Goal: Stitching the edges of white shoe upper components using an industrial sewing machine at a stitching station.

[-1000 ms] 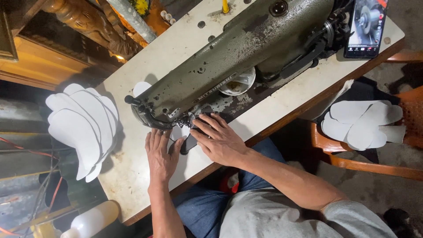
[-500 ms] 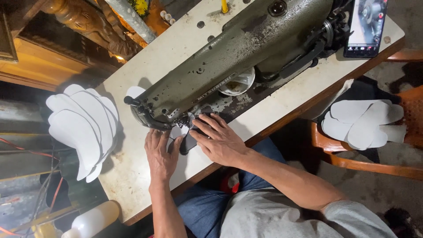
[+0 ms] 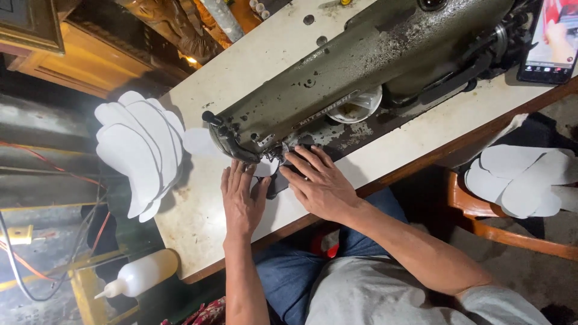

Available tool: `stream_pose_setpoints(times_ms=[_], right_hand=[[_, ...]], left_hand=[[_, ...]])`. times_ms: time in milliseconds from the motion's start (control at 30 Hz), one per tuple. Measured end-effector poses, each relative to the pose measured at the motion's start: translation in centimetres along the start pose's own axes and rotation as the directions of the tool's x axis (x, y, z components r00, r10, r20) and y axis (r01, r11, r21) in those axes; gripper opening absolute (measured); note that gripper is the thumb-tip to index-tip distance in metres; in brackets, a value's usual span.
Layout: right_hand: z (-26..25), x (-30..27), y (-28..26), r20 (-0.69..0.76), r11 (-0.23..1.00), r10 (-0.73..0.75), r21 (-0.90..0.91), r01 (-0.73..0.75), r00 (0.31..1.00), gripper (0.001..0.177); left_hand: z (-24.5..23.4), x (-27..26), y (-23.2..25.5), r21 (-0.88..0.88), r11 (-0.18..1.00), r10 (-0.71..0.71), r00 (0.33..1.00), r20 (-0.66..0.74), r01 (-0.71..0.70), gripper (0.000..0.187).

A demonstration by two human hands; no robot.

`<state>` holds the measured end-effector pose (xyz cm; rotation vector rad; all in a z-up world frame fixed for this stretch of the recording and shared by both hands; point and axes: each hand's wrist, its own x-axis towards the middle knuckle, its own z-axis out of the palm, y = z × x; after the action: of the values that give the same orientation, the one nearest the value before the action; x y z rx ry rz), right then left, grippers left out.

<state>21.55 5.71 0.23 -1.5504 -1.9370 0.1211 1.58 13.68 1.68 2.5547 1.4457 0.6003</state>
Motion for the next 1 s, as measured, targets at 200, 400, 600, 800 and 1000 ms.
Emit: stream_pose_setpoints(times_ms=[200, 400, 600, 800, 1000], right_hand=[[-0.2, 0.1, -0.1, 0.011, 1.000, -0.002, -0.015, 0.003, 1.000, 0.036], [-0.1, 0.0, -0.1, 0.015, 1.000, -0.011, -0.019, 0.011, 1.000, 0.037], [0.1, -0.1, -0.2, -0.041, 0.999, -0.022, -0.024, 0.021, 0.999, 0.036], [0.0, -0.3, 0.1, -0.070, 0.999, -0.033, 0.020, 0.034, 0.997, 0.034], [-0.3, -0.8, 0.6, 0.050, 0.997, -0.050, -0.048, 0.053, 0.997, 0.042]], left_hand=[[0.5, -1.4, -0.2, 0.087, 0.996, 0.035, 0.998, -0.050, -0.031, 0.045], [0.5, -2.3, 0.5, 0.145, 0.987, 0.076, 0.994, -0.079, -0.064, 0.044], [0.5, -2.4, 1.4, 0.032, 0.996, 0.086, 0.988, -0.129, -0.082, 0.043], [0.4, -3.2, 2.6, 0.061, 0.995, 0.089, 0.990, -0.107, -0.083, 0.043], [-0.2, -4.4, 3.1, -0.062, 0.996, 0.062, 0.997, -0.040, -0.065, 0.053]])
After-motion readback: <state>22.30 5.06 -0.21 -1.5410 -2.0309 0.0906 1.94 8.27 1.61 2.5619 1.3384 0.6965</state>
